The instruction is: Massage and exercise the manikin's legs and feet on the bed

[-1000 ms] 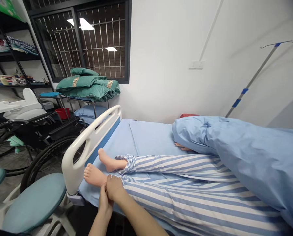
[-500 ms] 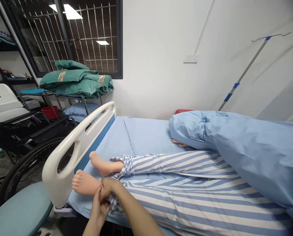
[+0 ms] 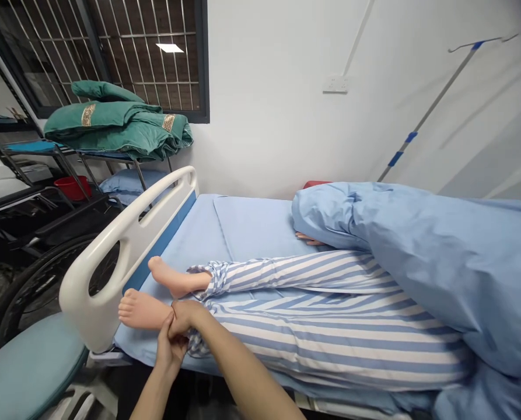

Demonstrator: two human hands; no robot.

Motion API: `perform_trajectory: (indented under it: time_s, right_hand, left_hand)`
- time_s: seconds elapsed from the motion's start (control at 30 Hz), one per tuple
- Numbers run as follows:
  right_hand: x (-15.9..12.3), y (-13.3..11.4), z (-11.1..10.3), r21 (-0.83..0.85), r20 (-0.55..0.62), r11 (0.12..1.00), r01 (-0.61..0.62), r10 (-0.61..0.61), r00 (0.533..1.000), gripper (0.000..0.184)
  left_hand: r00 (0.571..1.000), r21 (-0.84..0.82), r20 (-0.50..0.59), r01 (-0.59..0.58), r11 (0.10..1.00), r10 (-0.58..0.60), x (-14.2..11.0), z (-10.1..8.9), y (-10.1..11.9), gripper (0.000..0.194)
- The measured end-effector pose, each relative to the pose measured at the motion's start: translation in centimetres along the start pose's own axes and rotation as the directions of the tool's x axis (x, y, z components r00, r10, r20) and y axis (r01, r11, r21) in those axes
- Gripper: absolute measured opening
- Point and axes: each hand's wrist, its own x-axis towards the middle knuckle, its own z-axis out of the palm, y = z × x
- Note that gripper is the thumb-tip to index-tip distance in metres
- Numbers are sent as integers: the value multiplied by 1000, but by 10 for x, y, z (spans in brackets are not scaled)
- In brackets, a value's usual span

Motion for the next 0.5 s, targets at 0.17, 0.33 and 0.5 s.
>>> perform_trajectory:
  time_s: [0.17,0.33,0.5]
  right_hand:
    - [-18,-10,-1,-23,-87,999,-26,24,996,41]
    - [-31,-19,-22,-36,-110,999,-17,13,994,38]
    - [-34,-21,-33,-41,-153,997,-60,53,987,47]
  left_hand:
    - [996,102,-81,48,994,-40,-18,17,9,12]
    - [998,220,-43,57,974,-49,-36,29,23,17]
    - [1000,137,2,-27,990,27,-39,41,28,12]
